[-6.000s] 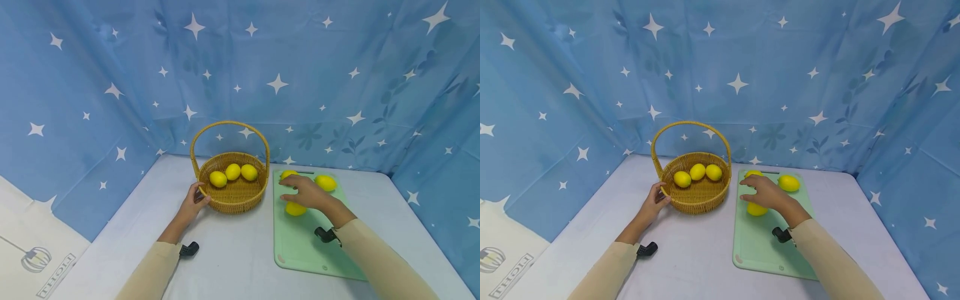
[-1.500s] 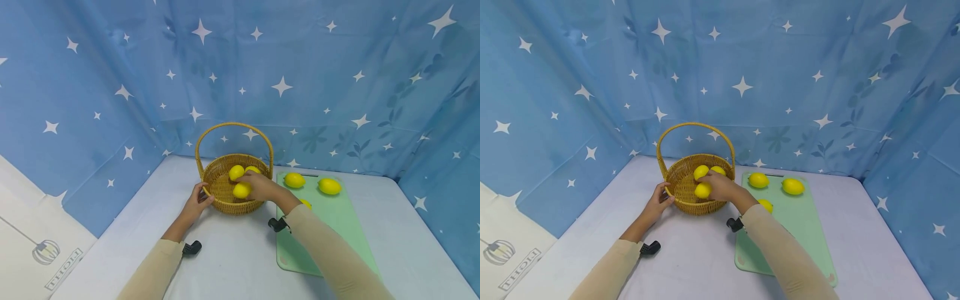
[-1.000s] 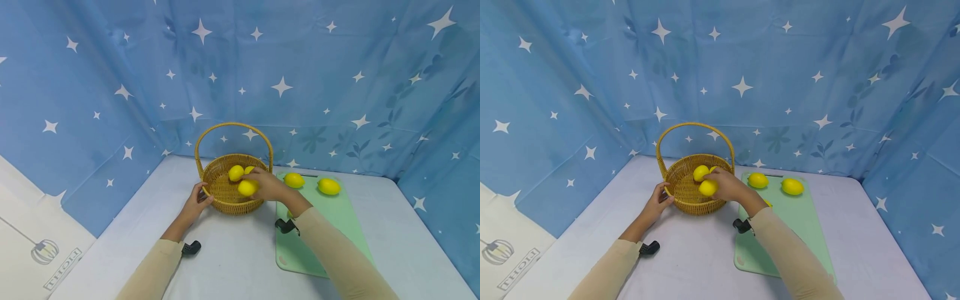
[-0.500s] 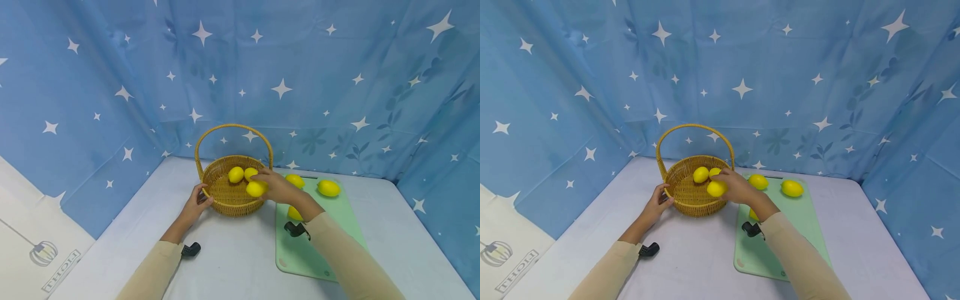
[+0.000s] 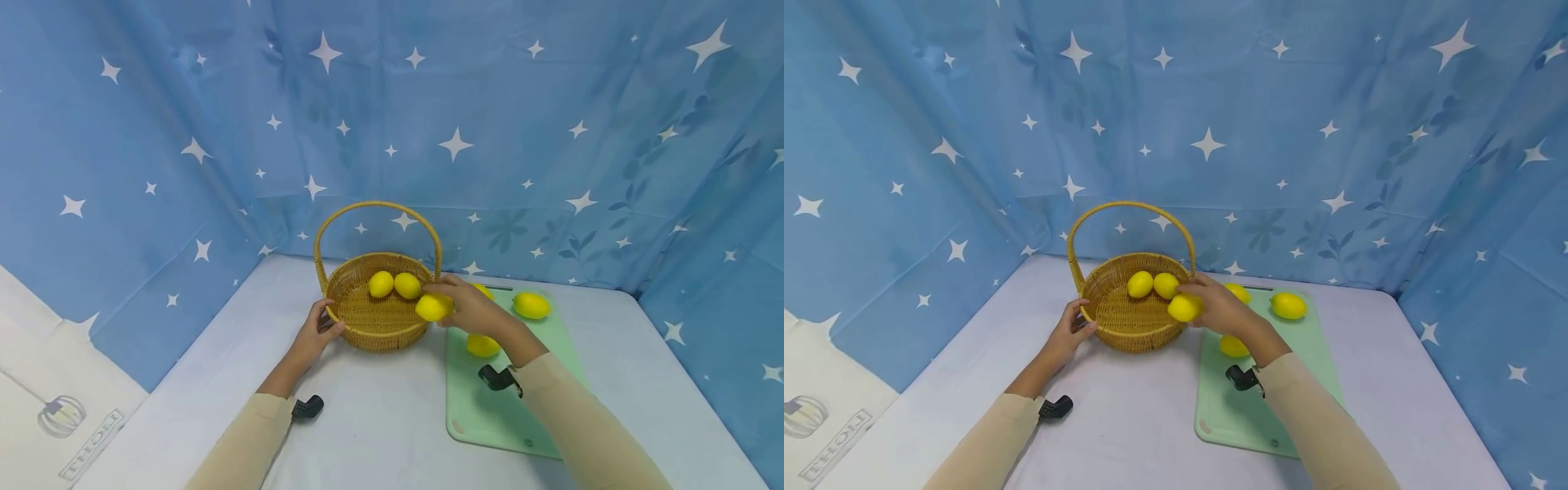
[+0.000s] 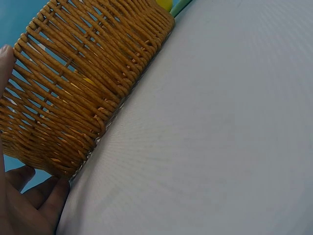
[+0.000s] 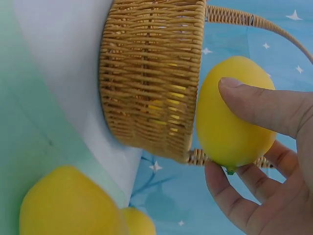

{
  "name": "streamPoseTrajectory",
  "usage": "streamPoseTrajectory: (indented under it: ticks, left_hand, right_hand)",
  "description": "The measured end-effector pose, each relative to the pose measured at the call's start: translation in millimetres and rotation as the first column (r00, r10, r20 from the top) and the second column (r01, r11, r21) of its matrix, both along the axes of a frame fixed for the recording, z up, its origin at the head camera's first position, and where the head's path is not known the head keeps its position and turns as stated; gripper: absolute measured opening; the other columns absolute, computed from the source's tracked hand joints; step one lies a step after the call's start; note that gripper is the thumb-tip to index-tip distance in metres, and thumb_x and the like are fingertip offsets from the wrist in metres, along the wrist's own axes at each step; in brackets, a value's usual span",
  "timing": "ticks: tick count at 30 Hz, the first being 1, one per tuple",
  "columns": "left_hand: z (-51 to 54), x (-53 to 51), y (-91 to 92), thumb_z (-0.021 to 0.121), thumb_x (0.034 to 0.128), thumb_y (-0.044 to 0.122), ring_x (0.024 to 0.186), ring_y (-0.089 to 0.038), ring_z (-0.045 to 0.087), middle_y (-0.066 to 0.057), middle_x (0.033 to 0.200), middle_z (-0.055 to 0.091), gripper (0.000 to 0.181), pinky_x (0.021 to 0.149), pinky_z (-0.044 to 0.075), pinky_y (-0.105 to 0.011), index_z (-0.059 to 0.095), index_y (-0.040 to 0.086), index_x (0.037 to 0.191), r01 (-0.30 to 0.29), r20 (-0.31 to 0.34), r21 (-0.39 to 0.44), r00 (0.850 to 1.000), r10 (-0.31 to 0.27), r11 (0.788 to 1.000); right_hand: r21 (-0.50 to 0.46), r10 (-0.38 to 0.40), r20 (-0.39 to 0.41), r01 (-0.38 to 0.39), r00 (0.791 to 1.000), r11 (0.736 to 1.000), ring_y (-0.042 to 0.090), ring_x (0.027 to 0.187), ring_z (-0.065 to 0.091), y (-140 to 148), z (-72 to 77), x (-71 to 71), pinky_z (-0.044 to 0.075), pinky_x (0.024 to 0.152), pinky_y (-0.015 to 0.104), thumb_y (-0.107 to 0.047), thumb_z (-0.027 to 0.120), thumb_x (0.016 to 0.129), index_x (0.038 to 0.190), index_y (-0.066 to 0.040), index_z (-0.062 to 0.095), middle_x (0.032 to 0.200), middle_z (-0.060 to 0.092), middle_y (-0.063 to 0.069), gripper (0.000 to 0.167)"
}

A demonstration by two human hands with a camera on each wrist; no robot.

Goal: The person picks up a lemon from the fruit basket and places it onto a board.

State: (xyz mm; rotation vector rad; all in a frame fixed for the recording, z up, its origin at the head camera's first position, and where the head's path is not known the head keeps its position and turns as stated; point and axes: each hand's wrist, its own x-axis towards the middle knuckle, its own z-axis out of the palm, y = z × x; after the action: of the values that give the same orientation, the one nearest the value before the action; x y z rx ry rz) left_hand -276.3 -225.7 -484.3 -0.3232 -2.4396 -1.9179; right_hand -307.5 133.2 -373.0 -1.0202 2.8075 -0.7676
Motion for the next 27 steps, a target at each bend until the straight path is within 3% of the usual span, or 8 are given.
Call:
streamPoseTrajectory:
  ticks: [2,6,16,27]
  left_hand:
    - [-8.9,-5.3,-3.1,0.062,0.0977,0.023,0.141,-0.037,0.025,-0.017,0.158,0.014,0.066,0.111,0.032,-0.047,0.023,0.010,0.149,-0.012,0.001,0.002,1.000,0.012,1.000]
    - [-14.4,-6.0,-4.7,0.064,0.0961,0.030,0.140,-0.037,0.029,-0.015,0.158,0.017,0.068,0.109,0.035,-0.047,0.025,0.012,0.149,-0.024,-0.020,-0.005,1.000,0.024,1.000]
    - [-14.7,-0.9,-4.2,0.066,0.0946,0.032,0.139,-0.038,0.029,-0.016,0.157,0.018,0.071,0.107,0.037,-0.047,0.026,0.010,0.149,-0.033,-0.035,-0.002,0.999,0.033,0.999]
    - [-10.4,-4.2,-1.0,0.064,0.0965,0.026,0.140,-0.036,0.028,-0.013,0.157,0.019,0.064,0.109,0.035,-0.047,0.028,0.012,0.147,-0.044,-0.031,-0.004,0.999,0.044,0.999]
  right_hand:
    - [0.009,0.002,-0.013,-0.001,1.000,1.000,0.028,0.120,0.049,3.0,-1.4,0.4,0.047,0.097,0.049,-0.012,0.081,0.081,0.144,-0.022,0.050,0.137,0.044,0.004,0.071]
    - [0.027,-0.006,-0.037,0.006,0.999,1.000,0.029,0.118,0.050,11.2,-5.2,2.2,0.046,0.098,0.050,-0.011,0.081,0.080,0.143,-0.019,0.050,0.133,0.046,0.004,0.071]
    - [0.008,-0.025,-0.079,0.026,0.997,1.000,0.029,0.112,0.052,35.7,-12.8,6.5,0.048,0.093,0.050,-0.008,0.080,0.080,0.140,-0.018,0.053,0.129,0.049,0.005,0.067]
    - [-0.028,-0.060,-0.071,0.058,0.996,0.998,0.030,0.110,0.052,63.7,-14.4,10.0,0.051,0.088,0.048,-0.005,0.079,0.081,0.140,-0.013,0.053,0.133,0.048,0.009,0.065]
